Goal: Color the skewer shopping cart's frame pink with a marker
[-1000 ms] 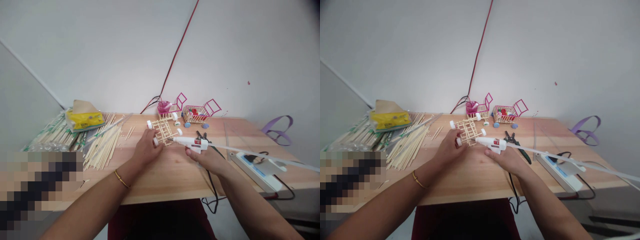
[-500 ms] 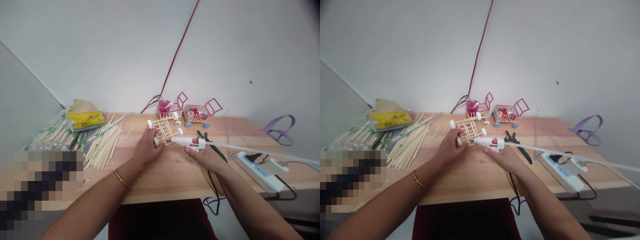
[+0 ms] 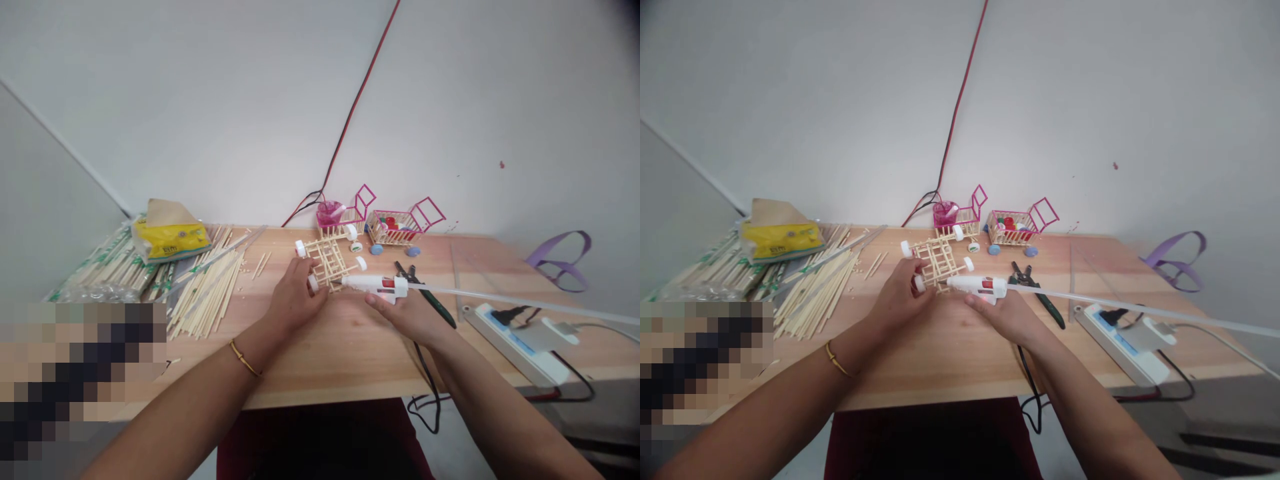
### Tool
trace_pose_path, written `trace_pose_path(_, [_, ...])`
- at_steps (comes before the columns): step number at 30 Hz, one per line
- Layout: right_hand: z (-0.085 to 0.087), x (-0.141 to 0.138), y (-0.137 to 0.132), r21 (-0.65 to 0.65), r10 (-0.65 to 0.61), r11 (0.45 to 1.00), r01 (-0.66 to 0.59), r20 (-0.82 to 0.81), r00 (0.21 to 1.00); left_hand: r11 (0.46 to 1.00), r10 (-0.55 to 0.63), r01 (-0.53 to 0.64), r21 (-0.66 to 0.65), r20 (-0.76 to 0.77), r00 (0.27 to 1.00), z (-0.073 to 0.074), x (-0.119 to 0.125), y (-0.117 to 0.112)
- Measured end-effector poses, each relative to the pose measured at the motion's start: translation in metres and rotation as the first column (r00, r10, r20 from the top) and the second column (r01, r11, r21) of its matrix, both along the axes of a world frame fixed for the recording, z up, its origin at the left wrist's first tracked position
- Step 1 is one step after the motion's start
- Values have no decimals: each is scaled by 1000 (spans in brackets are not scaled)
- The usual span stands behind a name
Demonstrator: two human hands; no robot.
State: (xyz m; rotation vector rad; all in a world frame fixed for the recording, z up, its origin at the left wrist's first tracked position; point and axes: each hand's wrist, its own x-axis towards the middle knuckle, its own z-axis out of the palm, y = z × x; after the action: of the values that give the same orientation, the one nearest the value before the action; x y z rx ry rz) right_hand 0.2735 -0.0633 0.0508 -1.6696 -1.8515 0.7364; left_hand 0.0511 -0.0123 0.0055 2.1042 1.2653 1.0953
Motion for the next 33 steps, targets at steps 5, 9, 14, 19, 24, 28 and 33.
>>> trace_pose_path(5, [1,-2,-1,-3,-24,1000,24,10,1000,1000,-7,7,4,2,1000,0,0,0])
trace_pose_path(9, [1,-3,-1,-6,-21,1000,21,13,1000,1000,-2,2,12,3,1000,0,0,1])
trace_pose_path(14, [1,-3,-1,-3,-37,999,37,2,999,1000,1,-1,10,4,1000,1,0,0])
trace_pose_path(19, [-1,-2,-1,-10,-27,1000,27,-13,1000,1000,5,-5,-6,0,1000,2,0,-1])
trace_pose_path(24, [-3,3,0,11,49,999,-49,-32,998,1000,11,-11,0,-9,1000,2,0,0])
trace_pose_path(28, [-5,10,-1,-18,154,988,-154,-25,988,1000,12,-12,-4,-4,1000,1,0,0])
trace_pose_path(33, [-6,15,-2,-59,159,985,-160,-27,987,1000,3,-3,-4,-1,1000,2,0,0])
